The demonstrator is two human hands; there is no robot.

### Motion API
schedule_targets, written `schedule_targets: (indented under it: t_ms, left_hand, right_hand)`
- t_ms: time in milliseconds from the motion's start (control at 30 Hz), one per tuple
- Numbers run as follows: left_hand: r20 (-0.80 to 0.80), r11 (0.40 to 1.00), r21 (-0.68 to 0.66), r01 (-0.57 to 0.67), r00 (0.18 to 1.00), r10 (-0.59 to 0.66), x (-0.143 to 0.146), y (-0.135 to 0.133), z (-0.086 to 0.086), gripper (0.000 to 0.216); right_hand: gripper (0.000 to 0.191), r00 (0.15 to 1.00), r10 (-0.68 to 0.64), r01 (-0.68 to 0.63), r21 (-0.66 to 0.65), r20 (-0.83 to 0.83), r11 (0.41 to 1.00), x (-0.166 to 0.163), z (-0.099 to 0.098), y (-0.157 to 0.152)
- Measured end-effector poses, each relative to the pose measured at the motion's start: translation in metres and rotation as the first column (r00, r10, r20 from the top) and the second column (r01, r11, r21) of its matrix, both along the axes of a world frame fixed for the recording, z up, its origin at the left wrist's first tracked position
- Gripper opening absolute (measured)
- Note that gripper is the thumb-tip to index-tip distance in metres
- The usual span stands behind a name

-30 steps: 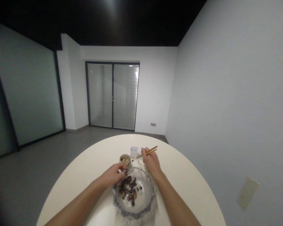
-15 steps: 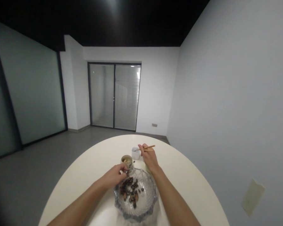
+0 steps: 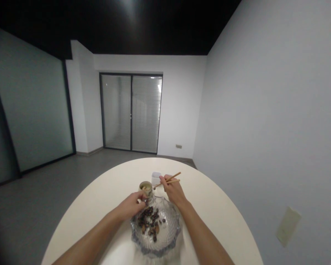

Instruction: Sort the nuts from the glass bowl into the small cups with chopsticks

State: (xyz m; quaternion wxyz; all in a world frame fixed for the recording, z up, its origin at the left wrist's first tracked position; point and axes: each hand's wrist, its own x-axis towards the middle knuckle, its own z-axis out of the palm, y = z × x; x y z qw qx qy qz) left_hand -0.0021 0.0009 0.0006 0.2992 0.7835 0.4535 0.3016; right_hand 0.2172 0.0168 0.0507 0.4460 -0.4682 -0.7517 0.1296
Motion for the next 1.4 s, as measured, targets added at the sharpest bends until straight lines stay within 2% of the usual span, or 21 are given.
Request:
schedule_targets:
  t_ms: [233,400,533,1000,1200,1400]
  left_hand:
    - [0.002,1.000,-0.004,0.008,1.000,-0.008,-0.002,0.001,-0.001,0.016]
    - [0.015,1.000,-0.003,0.007,1.000,-0.007,-0.002,0.003,-0.003,0.018]
    - [0.022,1.000,-0.004,0.010,1.000,-0.010,-0.001,0.003,-0.003,0.017]
    - [0.024,1.000,-0.004,0.015,1.000,-0.014,-0.001,0.000,-0.001,0.016]
    - [0.034,1.000,0.003,0.009,0.999,-0.009,-0.002,0.004,-0.006,0.016]
    - [0.021,1.000,-0.007,0.009,1.000,-0.009,-0.002,0.001,-0.003,0.016]
  right_hand:
    - [0.045,0.995,0.023,-0.024,0.014,0.095,1.000,0.006,-0.016,0.008]
    - [0.047,0.994,-0.024,0.026,-0.014,0.107,1.000,0.005,-0.018,0.010]
    - [0.049,0.992,-0.055,0.060,-0.037,0.110,0.998,0.004,-0.018,0.009]
    - [0.047,0.979,-0.006,0.006,-0.001,0.204,1.000,0.002,-0.014,0.013]
    - [0.046,0.981,-0.028,0.029,-0.003,0.191,1.000,0.001,-0.015,0.013]
    - [0.046,0.986,-0.003,0.004,-0.007,0.164,1.000,0.001,-0.015,0.010]
